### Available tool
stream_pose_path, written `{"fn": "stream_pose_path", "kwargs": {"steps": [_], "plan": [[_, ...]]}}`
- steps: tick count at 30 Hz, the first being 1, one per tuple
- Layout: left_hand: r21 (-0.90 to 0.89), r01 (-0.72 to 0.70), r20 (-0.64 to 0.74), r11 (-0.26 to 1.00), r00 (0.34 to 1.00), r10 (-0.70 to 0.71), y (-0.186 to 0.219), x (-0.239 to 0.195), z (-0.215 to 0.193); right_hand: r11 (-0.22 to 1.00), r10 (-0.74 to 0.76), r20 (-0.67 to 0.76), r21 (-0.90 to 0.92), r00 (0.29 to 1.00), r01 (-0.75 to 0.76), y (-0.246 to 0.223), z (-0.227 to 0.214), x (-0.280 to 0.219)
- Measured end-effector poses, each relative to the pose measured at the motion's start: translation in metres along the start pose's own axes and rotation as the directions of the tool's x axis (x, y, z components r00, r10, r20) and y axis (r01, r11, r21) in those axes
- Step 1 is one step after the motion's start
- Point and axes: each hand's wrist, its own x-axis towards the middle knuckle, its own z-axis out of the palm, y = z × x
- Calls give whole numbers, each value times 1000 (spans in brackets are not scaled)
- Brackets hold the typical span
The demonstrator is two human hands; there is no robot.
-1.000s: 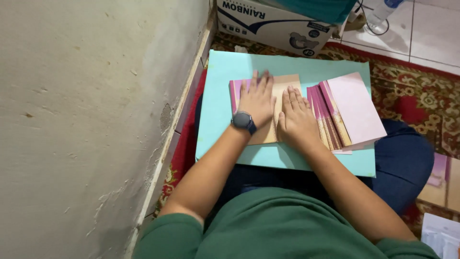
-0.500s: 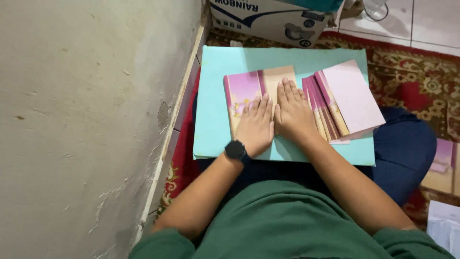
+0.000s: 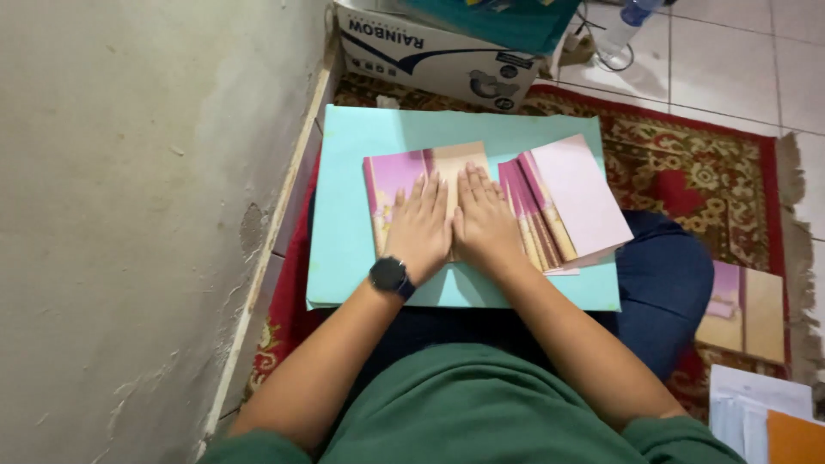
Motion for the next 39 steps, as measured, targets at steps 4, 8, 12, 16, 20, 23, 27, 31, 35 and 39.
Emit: {"fn": "stream_pose_path", "kwargs": {"steps": [4, 8, 12, 16, 20, 23, 27, 31, 35, 39], "plan": [[-28, -8, 40, 1000, 999, 9, 4, -8, -12, 993, 28, 13, 116, 1000, -29, 23, 10, -2], [-19, -2, 38, 1000, 999, 3, 3, -7, -14, 960, 127, -34, 254, 991, -115, 50, -36, -15], [-12, -8, 38, 1000, 999, 9, 3, -9, -14, 947, 289, -59, -127, 956, -294, 108, -57, -57], [-19, 2, 46, 1000, 999, -1, 3, -8, -11, 862, 503, 254, -76, 826, -502, 125, -49, -76], [-18, 7, 59, 1000, 998, -6, 5, -9, -15, 840, 517, 247, 40, 819, -542, 111, -66, -74], [-27, 6, 62, 1000, 998, -5, 3, -7, -17, 838, 525, 187, 57, 830, -543, 109, -77, -68], [-63, 19, 72, 998, 997, -14, 2, -6, -14, 796, 604, 139, -67, 785, -601, 138, -64, -75], [-108, 66, 7, 992, 998, -66, -6, -7, -24, 817, 570, 89, -165, 817, -552, 128, -113, -57], [-344, 151, -271, 927, 929, -252, -25, -12, -60, 908, 376, -68, 229, 924, -352, 72, -188, -38], [-573, 329, -132, 751, 867, -480, -49, -22, -64, 663, 356, -269, 748, 895, -39, 39, -181, -18]]}}
